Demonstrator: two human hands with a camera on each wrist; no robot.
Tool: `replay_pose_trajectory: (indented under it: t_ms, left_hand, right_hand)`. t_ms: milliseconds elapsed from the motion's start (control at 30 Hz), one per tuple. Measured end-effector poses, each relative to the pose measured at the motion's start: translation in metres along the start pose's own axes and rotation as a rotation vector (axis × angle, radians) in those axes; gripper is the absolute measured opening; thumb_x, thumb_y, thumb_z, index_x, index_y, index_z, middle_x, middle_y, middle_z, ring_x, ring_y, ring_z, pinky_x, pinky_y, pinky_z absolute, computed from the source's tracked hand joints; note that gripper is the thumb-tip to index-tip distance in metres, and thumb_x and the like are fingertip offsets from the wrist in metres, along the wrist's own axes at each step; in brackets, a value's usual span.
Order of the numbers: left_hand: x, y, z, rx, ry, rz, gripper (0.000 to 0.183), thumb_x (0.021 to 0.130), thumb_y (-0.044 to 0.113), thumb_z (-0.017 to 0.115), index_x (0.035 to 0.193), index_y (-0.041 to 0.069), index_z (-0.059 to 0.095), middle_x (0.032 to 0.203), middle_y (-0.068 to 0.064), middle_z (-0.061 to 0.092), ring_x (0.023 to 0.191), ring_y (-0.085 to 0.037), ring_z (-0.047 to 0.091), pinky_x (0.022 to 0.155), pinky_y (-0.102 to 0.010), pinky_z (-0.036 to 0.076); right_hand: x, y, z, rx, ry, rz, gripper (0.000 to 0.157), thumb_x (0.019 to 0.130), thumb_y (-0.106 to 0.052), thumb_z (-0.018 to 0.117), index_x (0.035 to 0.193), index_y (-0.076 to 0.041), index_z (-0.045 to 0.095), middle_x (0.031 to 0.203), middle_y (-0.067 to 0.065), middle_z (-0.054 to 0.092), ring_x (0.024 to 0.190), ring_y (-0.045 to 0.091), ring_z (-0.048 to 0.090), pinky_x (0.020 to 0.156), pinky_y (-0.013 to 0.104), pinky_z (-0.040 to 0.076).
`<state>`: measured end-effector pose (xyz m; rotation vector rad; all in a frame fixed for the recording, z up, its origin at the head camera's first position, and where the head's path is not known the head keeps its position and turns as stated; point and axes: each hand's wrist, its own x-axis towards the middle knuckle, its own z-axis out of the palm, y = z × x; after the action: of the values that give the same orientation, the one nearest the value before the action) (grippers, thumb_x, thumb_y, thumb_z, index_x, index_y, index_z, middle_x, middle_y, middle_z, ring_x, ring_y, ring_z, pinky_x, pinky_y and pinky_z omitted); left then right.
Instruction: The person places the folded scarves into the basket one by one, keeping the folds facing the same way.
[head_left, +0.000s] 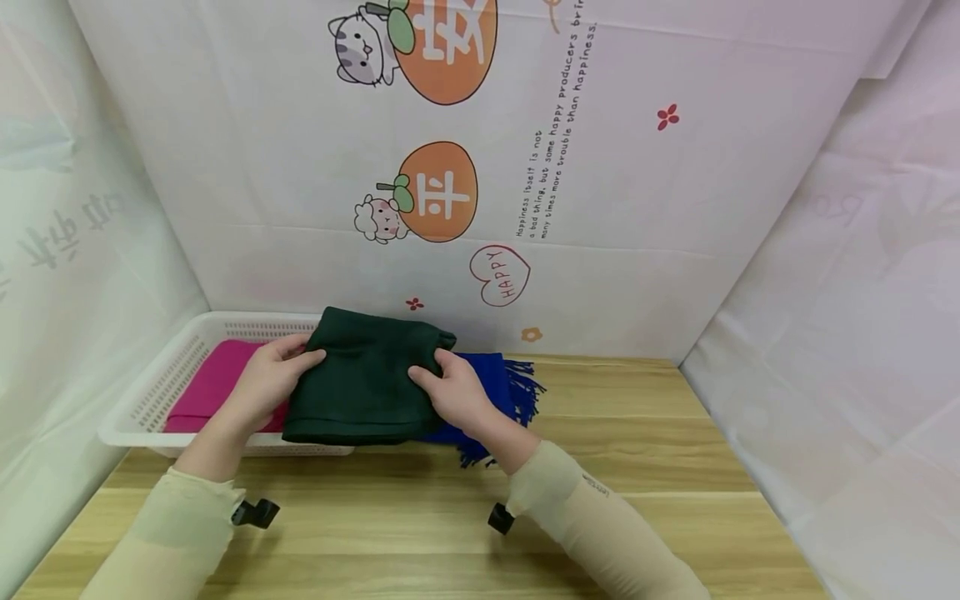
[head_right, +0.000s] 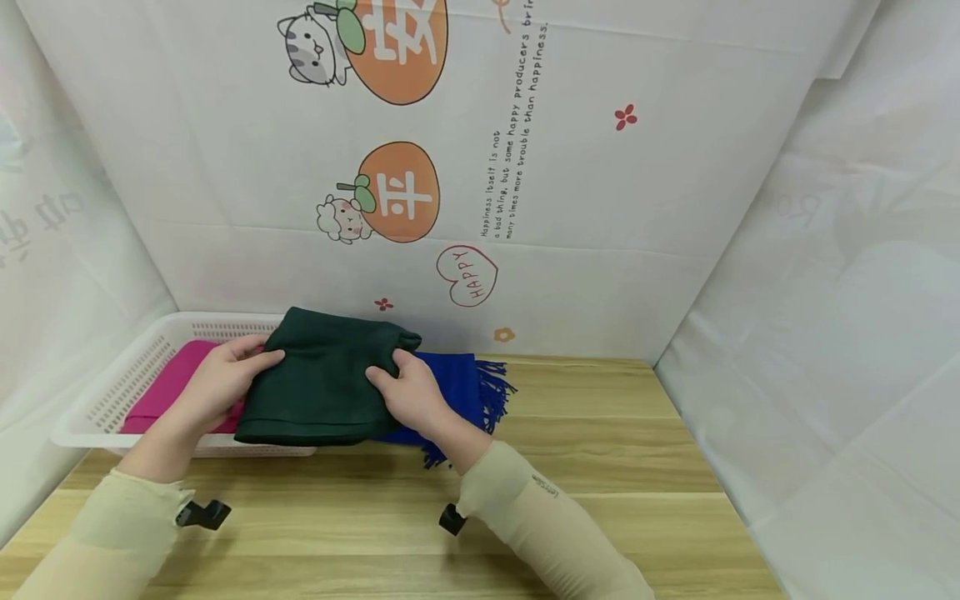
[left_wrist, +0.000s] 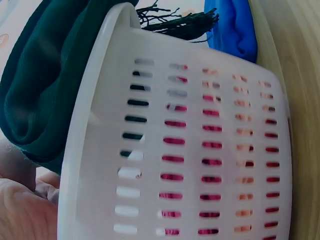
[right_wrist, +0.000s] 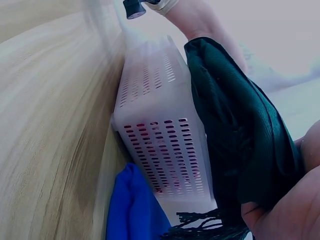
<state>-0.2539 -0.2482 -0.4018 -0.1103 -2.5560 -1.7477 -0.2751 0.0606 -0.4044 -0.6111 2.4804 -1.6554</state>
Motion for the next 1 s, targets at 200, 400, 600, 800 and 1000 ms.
replay_pose_trajectory:
  t_ms: [200,400,600,800,1000]
  left_hand:
    - [-0.001,-0.003,-0.008,0.018,0.017,0.004,0.061,0.117,0.04,0.058,0.164,0.001,0.051,0.151,-0.028,0.061,0.105,-0.015,0.072,0.086,-0.024,0.062]
    - [-0.001,-0.008,-0.016,0.027,0.027,-0.005,0.063,0.117,0.041,0.058,0.165,0.001,0.049,0.156,-0.028,0.057,0.109,-0.014,0.069,0.086,-0.021,0.06]
    - [-0.002,-0.015,-0.024,0.026,0.042,-0.005,0.062,0.118,0.039,0.057,0.164,-0.002,0.05,0.151,-0.028,0.061,0.101,-0.005,0.07,0.085,-0.022,0.061]
    - [-0.003,-0.018,-0.03,0.042,0.063,-0.005,0.061,0.117,0.039,0.057,0.162,-0.001,0.052,0.142,-0.02,0.067,0.097,-0.001,0.07,0.083,-0.022,0.061]
    - [-0.001,-0.025,-0.038,0.038,0.076,-0.011,0.059,0.118,0.038,0.058,0.161,-0.002,0.052,0.127,0.0,0.072,0.096,-0.002,0.069,0.081,-0.023,0.061]
  right_hand:
    - [0.001,-0.005,0.006,-0.001,-0.026,0.02,0.054,0.116,-0.032,0.062,0.158,0.002,0.053,0.155,0.019,0.06,0.137,0.033,0.063,0.114,0.053,0.053]
    - [0.005,-0.01,0.014,-0.057,-0.025,0.025,0.064,0.116,-0.032,0.062,0.167,0.002,0.043,0.167,0.02,0.05,0.151,0.035,0.053,0.122,0.055,0.046]
    - [0.011,-0.014,0.023,-0.091,-0.029,0.028,0.063,0.117,-0.031,0.061,0.167,0.003,0.044,0.167,0.02,0.051,0.15,0.035,0.053,0.122,0.055,0.046]
    - [0.012,-0.021,0.031,-0.091,-0.039,0.046,0.065,0.117,-0.03,0.06,0.17,0.002,0.038,0.172,0.02,0.044,0.156,0.036,0.047,0.126,0.055,0.042]
    - [0.014,-0.024,0.039,-0.114,-0.044,0.04,0.067,0.118,-0.031,0.059,0.171,0.002,0.036,0.175,0.019,0.041,0.16,0.035,0.043,0.127,0.054,0.04]
